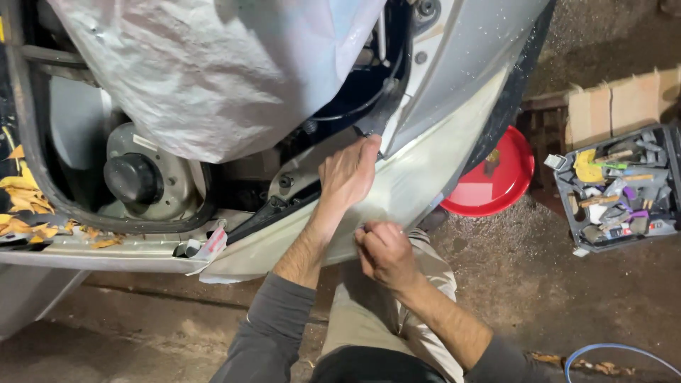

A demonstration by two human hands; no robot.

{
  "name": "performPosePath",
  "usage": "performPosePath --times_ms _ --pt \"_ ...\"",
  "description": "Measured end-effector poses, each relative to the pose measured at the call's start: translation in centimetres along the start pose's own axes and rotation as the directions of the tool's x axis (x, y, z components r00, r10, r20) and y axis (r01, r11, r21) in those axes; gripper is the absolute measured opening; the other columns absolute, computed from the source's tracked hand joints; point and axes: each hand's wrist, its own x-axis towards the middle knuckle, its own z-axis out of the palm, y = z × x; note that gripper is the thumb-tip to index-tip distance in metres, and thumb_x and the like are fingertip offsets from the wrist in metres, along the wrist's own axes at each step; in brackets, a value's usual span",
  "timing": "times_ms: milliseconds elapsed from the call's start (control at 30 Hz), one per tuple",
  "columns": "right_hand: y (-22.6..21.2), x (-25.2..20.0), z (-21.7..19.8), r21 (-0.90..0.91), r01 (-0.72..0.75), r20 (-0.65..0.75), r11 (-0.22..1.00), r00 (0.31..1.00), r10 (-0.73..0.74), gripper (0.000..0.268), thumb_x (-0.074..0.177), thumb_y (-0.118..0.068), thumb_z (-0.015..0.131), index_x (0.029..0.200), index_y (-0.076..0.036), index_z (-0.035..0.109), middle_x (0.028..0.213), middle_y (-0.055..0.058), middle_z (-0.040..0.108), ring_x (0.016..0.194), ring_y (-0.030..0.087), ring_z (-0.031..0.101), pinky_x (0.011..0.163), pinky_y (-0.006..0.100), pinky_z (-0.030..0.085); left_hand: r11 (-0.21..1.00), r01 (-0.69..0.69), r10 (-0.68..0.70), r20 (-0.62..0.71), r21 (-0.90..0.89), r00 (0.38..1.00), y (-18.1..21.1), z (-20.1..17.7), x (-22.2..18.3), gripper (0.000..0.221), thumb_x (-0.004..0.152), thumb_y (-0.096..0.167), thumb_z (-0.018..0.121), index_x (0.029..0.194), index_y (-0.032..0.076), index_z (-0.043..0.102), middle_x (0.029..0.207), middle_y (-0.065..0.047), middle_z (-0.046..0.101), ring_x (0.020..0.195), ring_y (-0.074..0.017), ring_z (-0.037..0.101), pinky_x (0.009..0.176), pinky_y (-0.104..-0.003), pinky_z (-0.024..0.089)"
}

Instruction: The person kneels beside a car and uses a purple sanding block to wet-sand the surface of a cloudy headlight. They repeatedly dip the block in a red bucket of water and apply it to the lens. The person also applies masking tape to the edges of the headlight to protect the surrounding paint.

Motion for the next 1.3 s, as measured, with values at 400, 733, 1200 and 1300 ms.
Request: performPosePath --times_ms 400,733,1200,1300 --pt "2.4 -0.3 -2.8 0.099 -0.16 -0.185 0.982 0.967 0.176 0.018 0.101 -0.009 0.077 0.085 -0.006 0.072 0.093 0.014 0.072 0.083 0.038 0.071 0.08 0.044 0.056 0.999 -0.035 0.038 -0.129 0.025 0.991 0.3 1.4 0.2 0.07 0.102 0.067 0.029 0.1 0.013 0.073 0.106 -0.029 0.078 0.12 -0.0586 0.068 0.11 -0.065 0.045" --pt "17.6 7.7 -5.5 0.194 -0.32 -0.271 0.927 0.891 0.364 0.018 0.094 0.004 0.083 0.086 -0.001 0.068 0.093 0.02 0.072 0.09 0.043 0.074 0.083 0.048 0.057 0.996 0.027 -0.013 -0.17 0.08 0.985 -1.2 2.9 0.4 0.069 0.101 0.072 0.033 0.095 0.015 0.07 0.098 -0.028 0.077 0.115 -0.056 0.071 0.105 -0.064 0.05" --pt "19.5 13.3 -3.9 0.196 -0.484 -0.39 0.853 0.759 0.521 0.018 0.092 0.003 0.084 0.084 -0.004 0.07 0.09 0.017 0.074 0.09 0.039 0.075 0.087 0.046 0.056 0.993 0.076 -0.061 -0.158 0.086 0.985 -0.5 2.8 1.8 0.055 0.102 0.063 0.041 0.097 0.017 0.071 0.098 -0.028 0.079 0.11 -0.0557 0.073 0.101 -0.065 0.052" --pt "17.9 11.3 -4.0 0.238 -0.586 -0.316 0.775 0.708 0.632 0.013 0.098 -0.012 0.081 0.089 -0.01 0.071 0.096 0.009 0.074 0.096 0.027 0.074 0.087 0.038 0.059 0.992 0.076 -0.058 -0.163 0.105 0.985 -2.0 4.1 0.8 0.052 0.097 0.065 0.039 0.09 0.018 0.061 0.089 -0.02 0.076 0.096 -0.0493 0.07 0.087 -0.058 0.048"
